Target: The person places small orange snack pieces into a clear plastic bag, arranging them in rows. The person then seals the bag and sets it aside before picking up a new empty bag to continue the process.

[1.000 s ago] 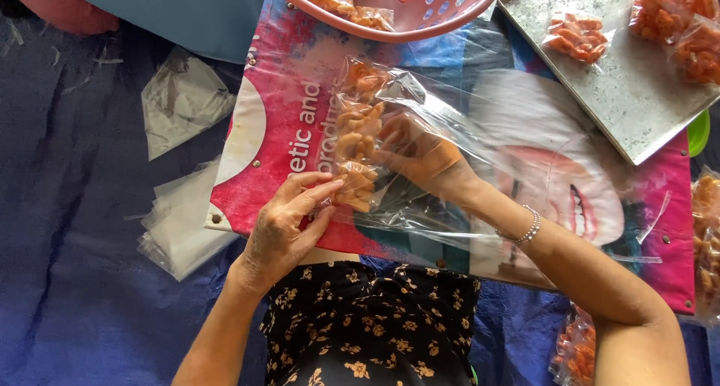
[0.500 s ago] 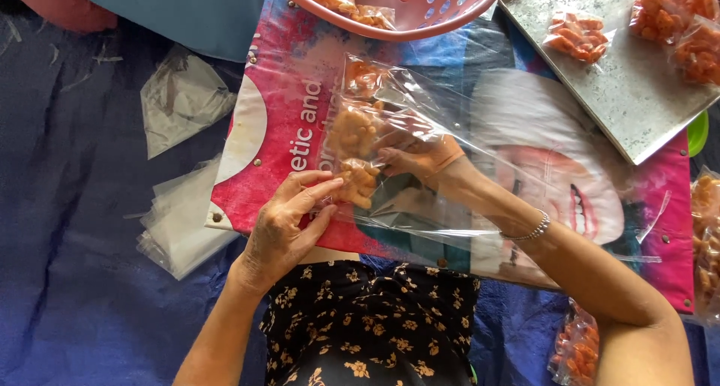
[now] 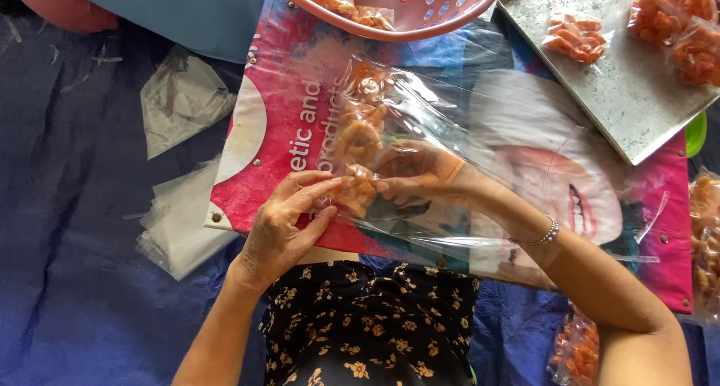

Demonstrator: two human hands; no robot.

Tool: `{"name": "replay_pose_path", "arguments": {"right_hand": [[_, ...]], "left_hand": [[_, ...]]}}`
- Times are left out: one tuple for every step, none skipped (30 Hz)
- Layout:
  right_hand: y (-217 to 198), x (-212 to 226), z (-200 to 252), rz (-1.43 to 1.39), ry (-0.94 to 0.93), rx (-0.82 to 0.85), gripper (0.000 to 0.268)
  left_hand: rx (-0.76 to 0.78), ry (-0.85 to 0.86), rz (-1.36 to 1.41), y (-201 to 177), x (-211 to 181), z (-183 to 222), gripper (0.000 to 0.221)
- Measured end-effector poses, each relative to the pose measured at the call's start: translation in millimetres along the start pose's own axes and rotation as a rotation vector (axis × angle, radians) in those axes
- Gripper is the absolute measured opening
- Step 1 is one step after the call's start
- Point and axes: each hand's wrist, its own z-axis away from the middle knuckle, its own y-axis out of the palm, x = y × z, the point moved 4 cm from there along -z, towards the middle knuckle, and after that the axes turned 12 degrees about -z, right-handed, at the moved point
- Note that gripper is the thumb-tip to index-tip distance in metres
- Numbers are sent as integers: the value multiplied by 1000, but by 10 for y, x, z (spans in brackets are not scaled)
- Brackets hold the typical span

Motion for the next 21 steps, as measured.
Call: {"name": "replay_pose_path", "arguments": {"right_hand": [[-15, -14, -7, 15, -46, 5, 34], [-32, -28, -14, 30, -91, 10, 32], [9, 15, -44, 30, -91, 7, 32], [55, 86, -70, 23, -162, 19, 31], [102, 161, -99, 15, -232, 32, 29], [136, 182, -83, 15, -233, 31, 29], [156, 215, -67, 60, -259, -14, 25], [178, 248, -53, 104, -284, -58, 23], [201, 273, -11, 105, -284, -57, 23], [211, 285, 27, 138, -251, -94, 23], [221, 296, 69, 171, -215, -130, 25], [195, 307, 73, 173, -214, -128, 25], [144, 303, 86, 197, -174, -178, 29], [91, 301, 101, 221, -135, -229, 33], [30, 212, 59, 222, -133, -229, 33], [-46, 132, 24, 203, -150, -262, 36], [-120, 53, -13, 181, -170, -296, 39], [-91, 94, -9, 181, -171, -298, 39], [-60, 125, -10, 229, -142, -304, 40], [-28, 157, -10, 277, -113, -309, 43], [-21, 147, -37, 277, -115, -308, 43]], "left_hand": [[-2, 8, 2, 7, 5, 2, 40], [-4, 16, 4, 15, 11, 3, 40], [-3, 18, 6, 20, 9, 4, 40], [-6, 18, -5, 22, 7, 5, 41], [-11, 19, -16, 20, 6, 5, 42], [-10, 20, -16, 14, 6, -3, 42], [-9, 25, -9, 7, 6, -8, 42], [-7, 30, -2, -2, 7, -14, 42], [-9, 30, -3, 14, 15, -8, 42], [-16, 38, -20, 26, 22, -2, 42], [-23, 44, -37, 41, 28, 10, 41], [-25, 42, -37, 32, 28, 8, 41], [-24, 40, -42, 31, 26, 8, 41], [-23, 38, -47, 31, 23, 7, 40], [-24, 38, -44, 37, 30, 10, 40], [-27, 36, -35, 43, 35, 11, 40], [-29, 37, -28, 43, 42, 7, 39], [-29, 39, -27, 46, 36, 3, 39], [-29, 41, -28, 44, 30, 0, 39], [-29, 42, -29, 40, 24, -2, 40], [-30, 43, -31, 42, 24, 1, 40]]}}
